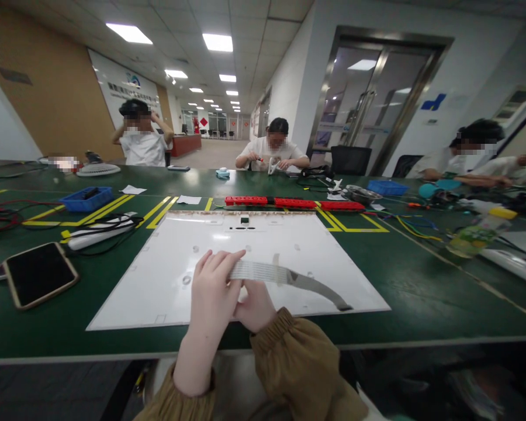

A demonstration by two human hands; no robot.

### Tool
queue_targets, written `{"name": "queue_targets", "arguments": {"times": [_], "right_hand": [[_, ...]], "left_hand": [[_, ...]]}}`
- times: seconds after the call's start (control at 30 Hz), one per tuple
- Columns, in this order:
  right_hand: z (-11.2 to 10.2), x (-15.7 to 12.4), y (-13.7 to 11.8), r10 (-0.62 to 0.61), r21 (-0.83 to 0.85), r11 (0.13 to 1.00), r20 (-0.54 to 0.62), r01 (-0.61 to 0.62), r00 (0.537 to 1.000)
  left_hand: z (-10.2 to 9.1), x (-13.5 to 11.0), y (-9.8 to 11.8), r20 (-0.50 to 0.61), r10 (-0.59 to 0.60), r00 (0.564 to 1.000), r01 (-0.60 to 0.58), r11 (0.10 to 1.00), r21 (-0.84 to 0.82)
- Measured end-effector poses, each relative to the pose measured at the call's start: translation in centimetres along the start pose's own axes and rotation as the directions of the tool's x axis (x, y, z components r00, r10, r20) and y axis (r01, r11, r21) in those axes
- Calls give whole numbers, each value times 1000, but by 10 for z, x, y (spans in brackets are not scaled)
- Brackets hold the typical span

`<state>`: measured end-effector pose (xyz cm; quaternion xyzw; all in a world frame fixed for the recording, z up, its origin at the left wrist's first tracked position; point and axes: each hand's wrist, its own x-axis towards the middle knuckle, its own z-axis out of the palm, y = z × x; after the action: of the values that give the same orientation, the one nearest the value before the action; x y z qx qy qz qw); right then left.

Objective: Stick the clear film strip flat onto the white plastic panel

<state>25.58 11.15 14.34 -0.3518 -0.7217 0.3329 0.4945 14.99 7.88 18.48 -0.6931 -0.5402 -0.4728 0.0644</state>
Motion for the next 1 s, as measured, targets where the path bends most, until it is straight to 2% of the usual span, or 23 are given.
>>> {"name": "queue_targets", "arguments": {"times": [0.1, 0.2, 0.33, 0.4, 0.5, 0.57, 0.63, 0.73, 0.9, 1.0], "right_hand": [[-9, -4, 0, -46, 46, 998, -35, 48, 998], [-17, -5, 2, -32, 135, 990, -82, 43, 996], [-23, -1, 5, -25, 304, 951, -99, 54, 995], [-25, 2, 6, 47, 367, 930, -184, 24, 982], [-26, 5, 6, 233, 402, 912, -335, -86, 913], [-26, 7, 6, 304, 361, 918, -371, -166, 877], [-26, 7, 7, 315, 298, 931, -362, -211, 877], [-24, 6, 8, 291, 217, 948, -298, -233, 909], [-21, 3, 11, 281, 178, 952, -197, -247, 940], [-21, 3, 10, 269, 178, 956, -215, -233, 939]], "left_hand": [[-11, 2, -10, -94, -85, 992, 81, 995, -50], [-18, 4, -19, -173, -122, 977, 111, 991, -70], [-21, 2, -34, -169, -178, 969, 163, 982, -100], [-21, -1, -44, -184, -191, 964, 171, 978, -120], [-16, -5, -58, -204, -191, 960, 166, 977, -133], [-12, -7, -64, -190, -199, 961, 175, 975, -140], [-8, -7, -68, -164, -207, 964, 184, 972, -145], [-4, -8, -70, -147, -214, 966, 189, 968, -166], [-3, -11, -74, -185, -221, 958, 185, 964, -191], [-3, -12, -75, -211, -185, 960, 146, 971, -187]]}}
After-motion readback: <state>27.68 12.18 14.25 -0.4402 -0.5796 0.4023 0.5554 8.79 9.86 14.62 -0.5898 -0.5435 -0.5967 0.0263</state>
